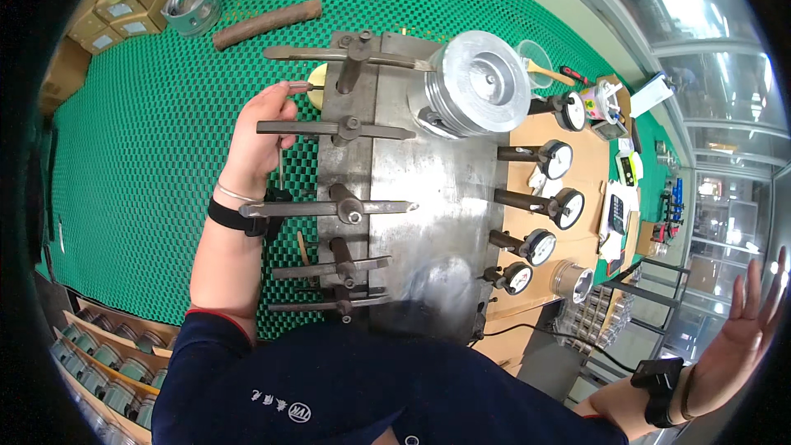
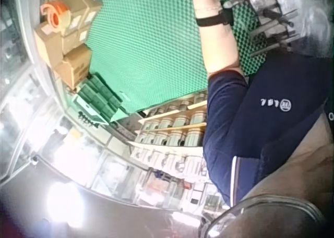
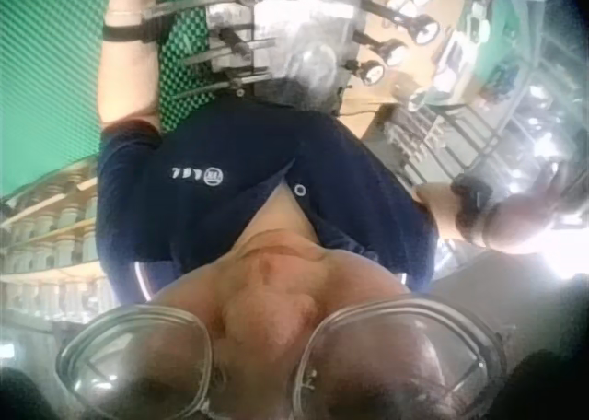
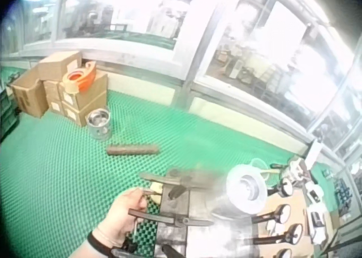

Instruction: Inspecting metal pistons using a measurement fixture and dial gauges.

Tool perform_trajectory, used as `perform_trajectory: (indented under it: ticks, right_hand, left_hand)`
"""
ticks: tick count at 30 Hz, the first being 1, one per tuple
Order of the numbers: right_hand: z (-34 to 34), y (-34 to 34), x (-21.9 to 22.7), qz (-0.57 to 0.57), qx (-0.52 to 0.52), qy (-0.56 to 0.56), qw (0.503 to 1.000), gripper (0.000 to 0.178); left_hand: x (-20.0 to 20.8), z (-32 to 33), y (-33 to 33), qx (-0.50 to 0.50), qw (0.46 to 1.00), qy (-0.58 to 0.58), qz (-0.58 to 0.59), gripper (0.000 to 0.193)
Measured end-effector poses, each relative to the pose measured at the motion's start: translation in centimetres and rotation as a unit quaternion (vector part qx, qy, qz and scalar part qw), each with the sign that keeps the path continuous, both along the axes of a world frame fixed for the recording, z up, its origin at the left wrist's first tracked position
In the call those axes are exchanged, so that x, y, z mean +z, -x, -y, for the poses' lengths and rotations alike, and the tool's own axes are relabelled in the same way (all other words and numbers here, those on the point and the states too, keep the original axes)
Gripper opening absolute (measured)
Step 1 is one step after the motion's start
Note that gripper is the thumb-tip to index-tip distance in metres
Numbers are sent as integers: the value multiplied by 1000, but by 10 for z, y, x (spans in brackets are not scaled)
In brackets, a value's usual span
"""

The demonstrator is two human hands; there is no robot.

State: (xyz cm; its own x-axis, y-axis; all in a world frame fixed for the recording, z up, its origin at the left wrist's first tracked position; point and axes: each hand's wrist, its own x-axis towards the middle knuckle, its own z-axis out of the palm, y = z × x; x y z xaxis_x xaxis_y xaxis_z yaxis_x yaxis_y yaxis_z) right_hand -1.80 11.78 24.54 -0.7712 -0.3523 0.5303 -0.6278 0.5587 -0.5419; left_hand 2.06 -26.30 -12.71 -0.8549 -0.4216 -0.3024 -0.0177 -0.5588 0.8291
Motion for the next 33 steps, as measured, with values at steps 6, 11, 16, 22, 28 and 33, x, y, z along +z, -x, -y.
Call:
perform_trajectory:
  ticks: [6,11,16,22,28,33]
  right_hand:
    - [-74,-14,-14,16,-122,-86,989,61]
    - [-98,-10,-27,43,-126,-57,989,55]
    - [-92,1,-40,63,-111,-52,990,55]
    - [-85,16,-49,95,-86,-27,991,54]
    - [-80,22,-56,114,-76,-25,990,53]
    - [-82,21,-61,126,-90,-30,987,52]
  left_hand:
    - [4,4,7,-21,997,-68,42,31]
    - [10,9,9,-54,993,69,76,33]
    - [15,13,12,-96,988,-64,102,32]
    - [20,18,17,-158,960,162,165,33]
    - [9,-19,-11,-27,859,481,172,29]
    - [-11,-25,-25,-4,847,515,129,22]
